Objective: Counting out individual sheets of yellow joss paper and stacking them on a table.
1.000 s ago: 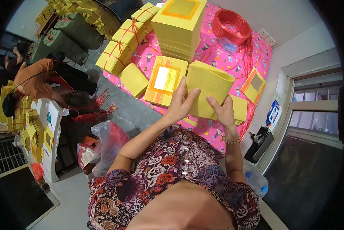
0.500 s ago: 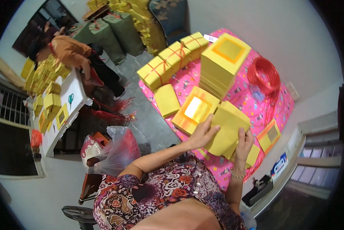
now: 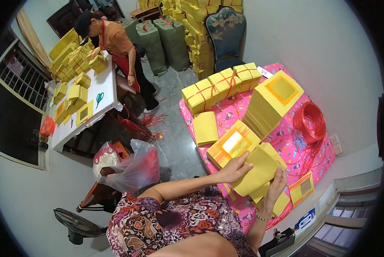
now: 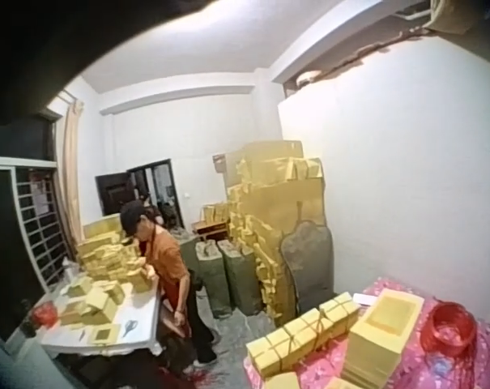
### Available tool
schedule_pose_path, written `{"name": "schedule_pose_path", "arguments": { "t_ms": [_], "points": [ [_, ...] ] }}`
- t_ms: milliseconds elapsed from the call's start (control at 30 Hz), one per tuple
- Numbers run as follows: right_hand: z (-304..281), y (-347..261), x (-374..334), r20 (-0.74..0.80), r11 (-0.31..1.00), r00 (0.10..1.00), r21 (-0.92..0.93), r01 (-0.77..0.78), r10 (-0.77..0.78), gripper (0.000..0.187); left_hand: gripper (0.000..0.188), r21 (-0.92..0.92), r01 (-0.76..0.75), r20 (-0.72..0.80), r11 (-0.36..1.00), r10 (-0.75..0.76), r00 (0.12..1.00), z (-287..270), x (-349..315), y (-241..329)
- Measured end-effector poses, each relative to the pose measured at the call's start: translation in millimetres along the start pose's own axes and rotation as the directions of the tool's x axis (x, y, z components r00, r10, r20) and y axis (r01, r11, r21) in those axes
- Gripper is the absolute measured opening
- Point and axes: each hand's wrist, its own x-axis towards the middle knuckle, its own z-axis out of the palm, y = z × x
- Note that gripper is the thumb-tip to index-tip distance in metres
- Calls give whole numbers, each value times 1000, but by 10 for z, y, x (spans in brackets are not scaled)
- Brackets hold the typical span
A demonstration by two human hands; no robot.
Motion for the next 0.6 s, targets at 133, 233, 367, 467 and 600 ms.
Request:
{"name": "schedule_pose_path", "arguments": {
  "t_ms": [133, 233, 367, 467, 600],
  "points": [
    [-26, 1, 26, 26, 981, 997, -181, 72, -69, 25, 46, 3, -47, -1, 999, 47, 999, -33, -23, 9],
    [-29, 15, 13, 49, 978, 998, -199, 58, -49, 25, 45, -1, -69, -45, 998, 69, 997, -47, -25, -21],
    [39, 102, -65, 122, 991, 987, -96, -96, 107, 19, 43, -31, -59, -82, 998, 56, 995, -91, 7, -74],
    [44, 141, -67, 129, 981, 986, -178, -84, 108, 16, 43, -45, -4, -24, 999, 3, 1000, -145, -18, -79],
    [32, 207, -48, 189, 989, 974, -103, -108, 126, 16, 44, -36, 26, -49, 999, -28, 998, -194, -30, -21]
  ]
}}
